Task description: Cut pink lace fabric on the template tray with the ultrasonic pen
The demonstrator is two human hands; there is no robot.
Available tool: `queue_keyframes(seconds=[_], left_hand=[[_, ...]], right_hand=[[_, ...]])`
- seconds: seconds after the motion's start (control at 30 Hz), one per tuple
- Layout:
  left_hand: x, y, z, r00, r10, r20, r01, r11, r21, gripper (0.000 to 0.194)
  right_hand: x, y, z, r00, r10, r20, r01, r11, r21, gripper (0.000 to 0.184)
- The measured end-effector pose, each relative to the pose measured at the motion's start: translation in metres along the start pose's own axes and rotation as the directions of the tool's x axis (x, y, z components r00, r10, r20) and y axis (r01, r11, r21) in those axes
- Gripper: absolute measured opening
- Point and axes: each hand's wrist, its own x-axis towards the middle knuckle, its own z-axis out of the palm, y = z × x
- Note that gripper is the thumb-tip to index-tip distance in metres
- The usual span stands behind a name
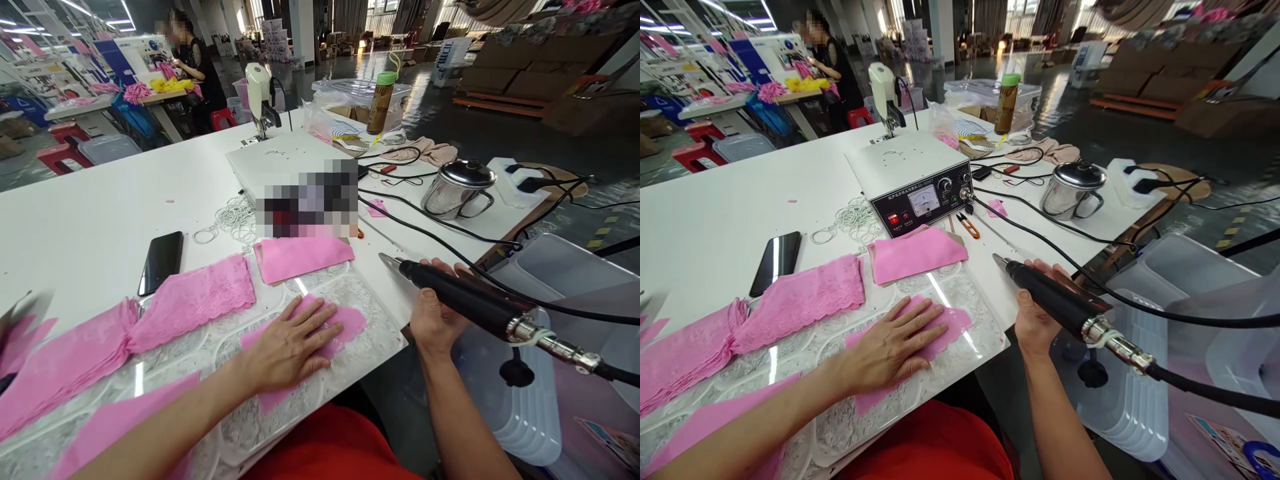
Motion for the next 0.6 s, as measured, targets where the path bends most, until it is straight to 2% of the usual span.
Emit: queue_keyframes(seconds=[0.13,0.27,0.33,0.43,0.6], left_hand=[[0.0,0.0,-0.001,1.0,0.005,-0.012,-0.005,1.0,0.004,0.059],[0.0,-0.001,-0.001,1.0,0.014,-0.015,-0.014,1.0,-0.001,0.058],[0.0,-0.001,0.0,1.0,0.016,-0.013,-0.016,1.0,-0.002,0.057],[0.0,0.0,0.001,1.0,0.018,-0.018,-0.018,1.0,-0.003,0.057],[0.001,0.0,-0.001,1.0,0.021,-0.018,-0.021,1.0,-0.002,0.057]], right_hand=[[0.01,-0.006,0.014,0.989,-0.067,-0.128,0.081,0.991,0.105,0.042],[0.025,-0.028,0.016,0.974,-0.076,-0.215,0.113,0.979,0.167,0.032],[0.028,-0.044,0.012,0.981,-0.062,-0.186,0.097,0.978,0.184,0.028],[0.026,-0.064,0.007,0.996,0.037,-0.076,-0.019,0.974,0.227,0.024],[0.017,-0.076,0.003,0.994,0.094,0.057,-0.106,0.956,0.274,0.018]])
